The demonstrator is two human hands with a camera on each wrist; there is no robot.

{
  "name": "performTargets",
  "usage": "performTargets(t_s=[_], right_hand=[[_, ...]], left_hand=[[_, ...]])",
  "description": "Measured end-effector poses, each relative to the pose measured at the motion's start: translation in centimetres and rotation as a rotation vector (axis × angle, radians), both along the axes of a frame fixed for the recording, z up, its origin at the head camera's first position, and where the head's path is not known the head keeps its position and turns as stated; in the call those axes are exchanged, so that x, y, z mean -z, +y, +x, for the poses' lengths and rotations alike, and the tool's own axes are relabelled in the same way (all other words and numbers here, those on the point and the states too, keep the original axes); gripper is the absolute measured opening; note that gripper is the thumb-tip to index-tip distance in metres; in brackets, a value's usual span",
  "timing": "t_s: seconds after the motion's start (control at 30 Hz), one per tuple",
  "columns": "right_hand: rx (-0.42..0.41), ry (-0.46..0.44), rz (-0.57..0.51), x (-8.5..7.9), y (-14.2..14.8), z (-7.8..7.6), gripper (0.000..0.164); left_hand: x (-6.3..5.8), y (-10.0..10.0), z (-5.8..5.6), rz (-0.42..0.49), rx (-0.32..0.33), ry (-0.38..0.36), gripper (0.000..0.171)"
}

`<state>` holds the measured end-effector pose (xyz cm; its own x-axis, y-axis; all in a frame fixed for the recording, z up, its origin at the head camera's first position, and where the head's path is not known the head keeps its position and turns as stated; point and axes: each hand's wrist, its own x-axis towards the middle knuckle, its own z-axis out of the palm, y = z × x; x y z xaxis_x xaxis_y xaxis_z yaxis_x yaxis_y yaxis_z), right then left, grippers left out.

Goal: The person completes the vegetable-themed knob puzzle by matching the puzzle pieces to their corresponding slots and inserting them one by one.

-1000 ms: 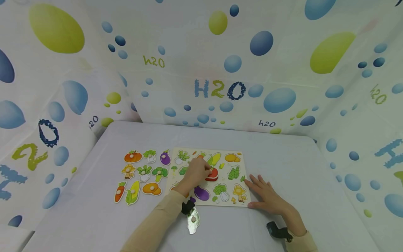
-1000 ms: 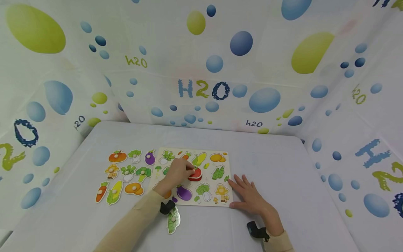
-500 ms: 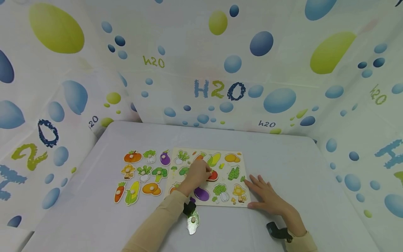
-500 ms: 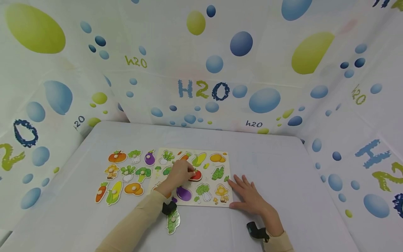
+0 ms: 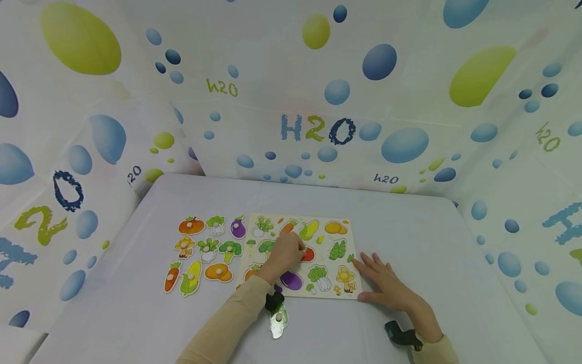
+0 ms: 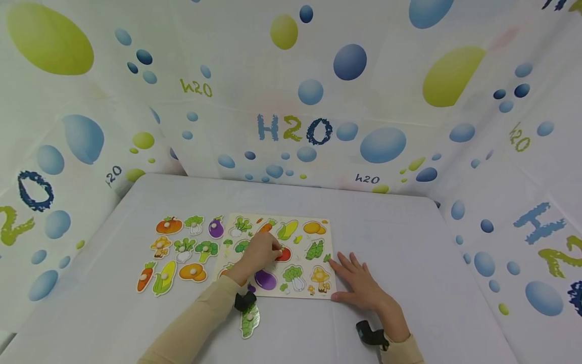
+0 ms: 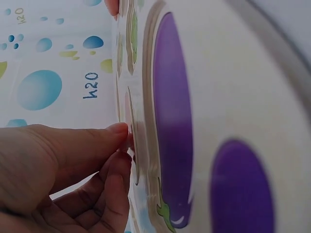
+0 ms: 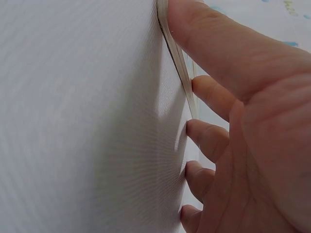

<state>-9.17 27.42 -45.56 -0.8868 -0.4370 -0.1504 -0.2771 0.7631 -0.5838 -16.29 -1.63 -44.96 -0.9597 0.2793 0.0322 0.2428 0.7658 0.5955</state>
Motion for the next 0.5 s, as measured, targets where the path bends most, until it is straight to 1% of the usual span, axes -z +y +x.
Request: performTargets(t_s=[0.23,0.4,0.5], right_hand=[[0.003,-0.001,0.020,0.06,0.07,-0.08,0.085],[0.012,-0.020,0.022,0.20,0.05,-0.09,0.086],[0.009,-0.012,0.026,0.26,0.00,-0.11,0.086]], left_hand=[[-0.18,0.25,0.03,-0.015,-0.023,-0.047,0.009],[0.06,0.30,-0.09,-0.019,-0.026,-0.050,0.008],[0.07,0.21,-0.08,-0.015,-0.024,-0.041,0.008]])
